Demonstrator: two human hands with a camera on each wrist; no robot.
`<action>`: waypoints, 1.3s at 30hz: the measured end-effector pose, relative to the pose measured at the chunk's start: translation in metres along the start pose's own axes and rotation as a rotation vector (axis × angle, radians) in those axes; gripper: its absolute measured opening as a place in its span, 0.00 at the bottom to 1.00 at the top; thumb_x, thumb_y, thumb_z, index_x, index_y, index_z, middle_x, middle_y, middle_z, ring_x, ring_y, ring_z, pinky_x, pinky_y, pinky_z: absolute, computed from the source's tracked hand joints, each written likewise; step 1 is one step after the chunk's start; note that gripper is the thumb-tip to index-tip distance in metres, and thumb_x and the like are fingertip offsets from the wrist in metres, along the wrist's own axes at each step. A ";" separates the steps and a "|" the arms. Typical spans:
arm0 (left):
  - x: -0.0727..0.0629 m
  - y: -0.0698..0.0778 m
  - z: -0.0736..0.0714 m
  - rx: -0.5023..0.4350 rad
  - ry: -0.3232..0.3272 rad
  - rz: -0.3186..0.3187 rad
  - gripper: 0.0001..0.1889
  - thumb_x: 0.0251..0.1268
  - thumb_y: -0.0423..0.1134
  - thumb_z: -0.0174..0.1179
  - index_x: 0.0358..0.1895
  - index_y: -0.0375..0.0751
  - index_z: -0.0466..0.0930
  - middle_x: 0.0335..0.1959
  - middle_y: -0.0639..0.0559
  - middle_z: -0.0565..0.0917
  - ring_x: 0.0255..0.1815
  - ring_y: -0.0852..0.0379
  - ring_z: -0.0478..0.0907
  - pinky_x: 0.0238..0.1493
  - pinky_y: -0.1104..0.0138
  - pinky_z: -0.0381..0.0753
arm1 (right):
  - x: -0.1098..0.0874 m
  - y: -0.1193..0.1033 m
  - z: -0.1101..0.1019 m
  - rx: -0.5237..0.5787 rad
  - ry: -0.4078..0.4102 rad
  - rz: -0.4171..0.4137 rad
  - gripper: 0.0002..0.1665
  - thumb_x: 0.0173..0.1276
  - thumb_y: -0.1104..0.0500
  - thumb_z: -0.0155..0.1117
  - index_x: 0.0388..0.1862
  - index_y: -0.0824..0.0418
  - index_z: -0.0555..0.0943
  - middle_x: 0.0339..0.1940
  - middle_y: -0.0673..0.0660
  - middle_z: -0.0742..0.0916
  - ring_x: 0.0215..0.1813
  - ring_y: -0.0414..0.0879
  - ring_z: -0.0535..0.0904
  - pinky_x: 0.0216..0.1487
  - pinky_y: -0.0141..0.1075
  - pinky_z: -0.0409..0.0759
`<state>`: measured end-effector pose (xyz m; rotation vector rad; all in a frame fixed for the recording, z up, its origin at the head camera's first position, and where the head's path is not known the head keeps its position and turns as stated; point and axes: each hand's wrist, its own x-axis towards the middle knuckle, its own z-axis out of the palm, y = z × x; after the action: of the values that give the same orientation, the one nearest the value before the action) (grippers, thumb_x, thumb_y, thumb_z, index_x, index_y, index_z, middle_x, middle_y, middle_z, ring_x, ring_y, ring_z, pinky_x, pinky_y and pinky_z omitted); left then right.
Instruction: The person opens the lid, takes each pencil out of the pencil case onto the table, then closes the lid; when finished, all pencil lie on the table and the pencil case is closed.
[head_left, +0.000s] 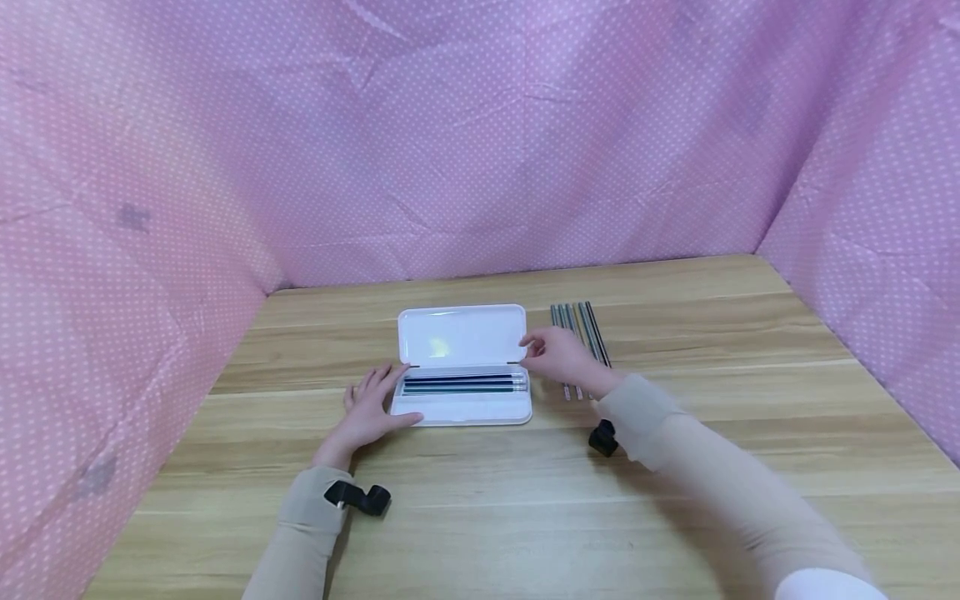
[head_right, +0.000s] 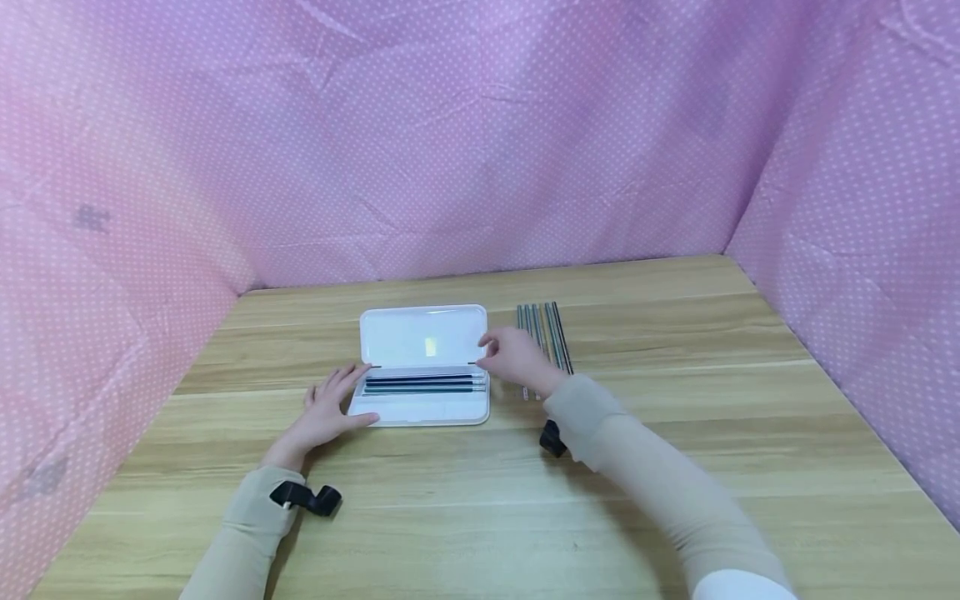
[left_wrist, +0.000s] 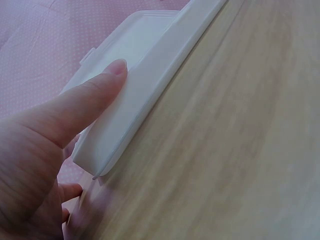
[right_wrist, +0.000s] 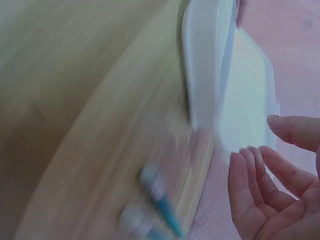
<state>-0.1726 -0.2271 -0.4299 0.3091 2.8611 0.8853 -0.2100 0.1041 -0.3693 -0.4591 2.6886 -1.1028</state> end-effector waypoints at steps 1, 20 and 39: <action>0.000 0.000 0.000 -0.001 -0.002 0.000 0.46 0.50 0.59 0.68 0.72 0.53 0.57 0.74 0.33 0.50 0.74 0.32 0.39 0.64 0.35 0.26 | 0.002 -0.005 0.003 -0.007 -0.009 -0.004 0.19 0.61 0.59 0.67 0.51 0.65 0.80 0.38 0.57 0.84 0.41 0.47 0.79 0.40 0.35 0.79; 0.002 0.000 0.001 0.014 0.008 0.007 0.46 0.49 0.59 0.68 0.72 0.52 0.58 0.74 0.32 0.51 0.74 0.30 0.39 0.64 0.34 0.28 | 0.031 -0.037 0.042 -0.217 -0.213 -0.199 0.17 0.63 0.61 0.66 0.51 0.61 0.80 0.38 0.53 0.84 0.40 0.44 0.77 0.48 0.37 0.77; 0.001 -0.002 0.003 0.014 0.001 0.003 0.45 0.50 0.59 0.68 0.72 0.54 0.57 0.74 0.34 0.51 0.74 0.32 0.39 0.64 0.34 0.28 | 0.039 -0.040 0.053 -0.393 -0.283 -0.242 0.15 0.60 0.64 0.68 0.48 0.60 0.84 0.31 0.51 0.83 0.37 0.44 0.74 0.49 0.37 0.75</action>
<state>-0.1731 -0.2266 -0.4333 0.3138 2.8700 0.8669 -0.2228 0.0290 -0.3808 -0.9490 2.6348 -0.4974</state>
